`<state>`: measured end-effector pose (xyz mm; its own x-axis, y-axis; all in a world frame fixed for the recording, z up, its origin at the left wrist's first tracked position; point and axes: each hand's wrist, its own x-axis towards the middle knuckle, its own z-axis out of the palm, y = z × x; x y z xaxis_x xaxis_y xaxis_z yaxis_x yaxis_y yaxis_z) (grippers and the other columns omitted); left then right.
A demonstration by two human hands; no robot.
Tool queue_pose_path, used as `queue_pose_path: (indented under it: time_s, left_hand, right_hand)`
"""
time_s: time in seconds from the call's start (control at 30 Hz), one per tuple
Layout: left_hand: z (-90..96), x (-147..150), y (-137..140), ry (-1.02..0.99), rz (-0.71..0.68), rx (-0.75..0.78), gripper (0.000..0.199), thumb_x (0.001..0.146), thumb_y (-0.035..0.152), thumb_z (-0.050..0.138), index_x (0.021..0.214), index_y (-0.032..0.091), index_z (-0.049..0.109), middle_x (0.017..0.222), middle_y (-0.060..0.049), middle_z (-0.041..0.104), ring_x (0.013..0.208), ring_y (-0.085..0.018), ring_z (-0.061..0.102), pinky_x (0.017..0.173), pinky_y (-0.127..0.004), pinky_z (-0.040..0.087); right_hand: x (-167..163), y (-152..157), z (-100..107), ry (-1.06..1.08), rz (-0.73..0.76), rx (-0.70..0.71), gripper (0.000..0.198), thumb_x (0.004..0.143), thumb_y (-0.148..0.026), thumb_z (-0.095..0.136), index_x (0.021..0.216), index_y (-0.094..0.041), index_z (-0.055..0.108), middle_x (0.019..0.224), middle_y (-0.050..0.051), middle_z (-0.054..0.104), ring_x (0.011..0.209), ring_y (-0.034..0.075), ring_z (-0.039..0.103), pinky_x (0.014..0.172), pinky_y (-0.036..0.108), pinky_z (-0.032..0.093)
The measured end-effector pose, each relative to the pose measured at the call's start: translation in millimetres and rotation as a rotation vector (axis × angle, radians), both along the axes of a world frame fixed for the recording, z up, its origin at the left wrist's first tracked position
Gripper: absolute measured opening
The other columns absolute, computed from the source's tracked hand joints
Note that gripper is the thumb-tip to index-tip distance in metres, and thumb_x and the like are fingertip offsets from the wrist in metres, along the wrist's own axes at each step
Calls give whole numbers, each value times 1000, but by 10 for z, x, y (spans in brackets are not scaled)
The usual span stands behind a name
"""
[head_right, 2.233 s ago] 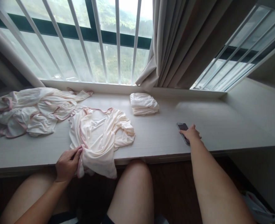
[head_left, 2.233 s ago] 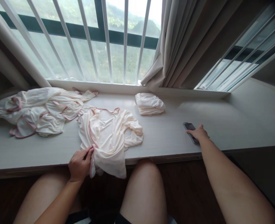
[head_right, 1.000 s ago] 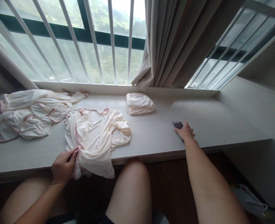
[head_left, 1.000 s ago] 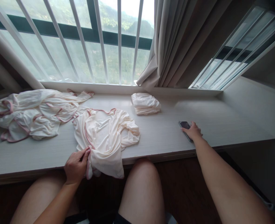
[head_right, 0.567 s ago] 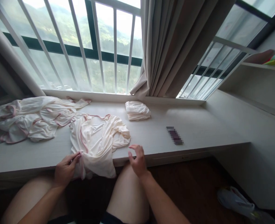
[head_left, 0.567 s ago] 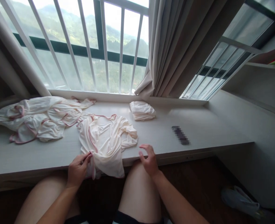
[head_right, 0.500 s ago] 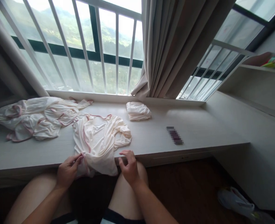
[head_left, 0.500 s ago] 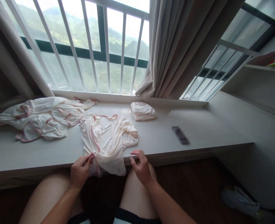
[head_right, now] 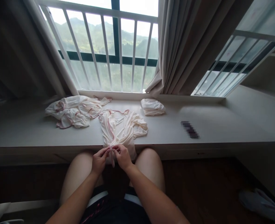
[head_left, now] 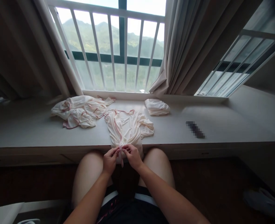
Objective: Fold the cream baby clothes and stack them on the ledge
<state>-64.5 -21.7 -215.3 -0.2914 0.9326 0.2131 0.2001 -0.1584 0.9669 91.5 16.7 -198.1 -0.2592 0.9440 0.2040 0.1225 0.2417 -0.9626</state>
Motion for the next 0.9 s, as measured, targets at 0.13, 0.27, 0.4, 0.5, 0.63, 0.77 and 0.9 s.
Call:
queue_pose_path:
  time_s: [0.13, 0.27, 0.4, 0.5, 0.63, 0.77, 0.9]
  left_hand:
    - [-60, 42, 2, -94, -54, -38, 33, 88, 44, 71, 109, 19, 80, 108, -8, 78, 100, -26, 72, 91, -37, 56]
    - [-109, 65, 22, -110, -60, -61, 35, 88, 44, 71, 109, 18, 80, 105, -8, 78, 99, -26, 72, 89, -37, 57]
    - [-133, 61, 34, -90, -83, -88, 35, 88, 44, 70, 110, 18, 80, 103, -8, 79, 97, -25, 72, 85, -34, 57]
    - [-146, 76, 52, -68, -110, -117, 36, 89, 44, 69, 112, 18, 79, 102, -8, 79, 93, -24, 72, 81, -33, 58]
    - [-155, 130, 94, -26, -107, -146, 39, 89, 46, 69, 114, 18, 79, 96, -7, 79, 86, -23, 72, 79, -33, 58]
    - [-160, 157, 122, 12, -112, -151, 38, 89, 46, 69, 113, 18, 79, 96, -7, 79, 87, -23, 73, 81, -34, 58]
    - [-174, 147, 123, 33, -116, -138, 38, 89, 46, 69, 112, 18, 79, 100, -8, 79, 92, -25, 73, 85, -36, 58]
  right_hand:
    - [-33, -62, -89, 55, -36, -16, 16, 90, -33, 66, 97, -21, 75, 94, 3, 74, 83, 18, 66, 78, 28, 51]
    - [-36, -33, -194, 139, -83, -91, 18, 86, -35, 71, 94, -20, 76, 90, 4, 74, 80, 18, 66, 75, 28, 51]
    - [-38, 23, -330, 226, -89, -174, 20, 81, -37, 74, 91, -19, 77, 87, 4, 75, 79, 19, 66, 74, 29, 52]
    - [-19, 43, -421, 254, -101, -210, 21, 81, -37, 75, 89, -19, 77, 84, 4, 74, 77, 18, 65, 72, 29, 52]
    - [35, 78, -479, 270, -107, -248, 23, 79, -38, 77, 88, -18, 77, 83, 4, 74, 74, 18, 65, 71, 28, 52]
    - [75, 113, -484, 247, -116, -248, 25, 79, -40, 77, 88, -17, 77, 82, 4, 74, 75, 18, 65, 71, 28, 52]
    - [82, 114, -472, 249, -101, -262, 26, 78, -41, 77, 87, -17, 77, 80, 5, 73, 73, 18, 64, 69, 29, 52]
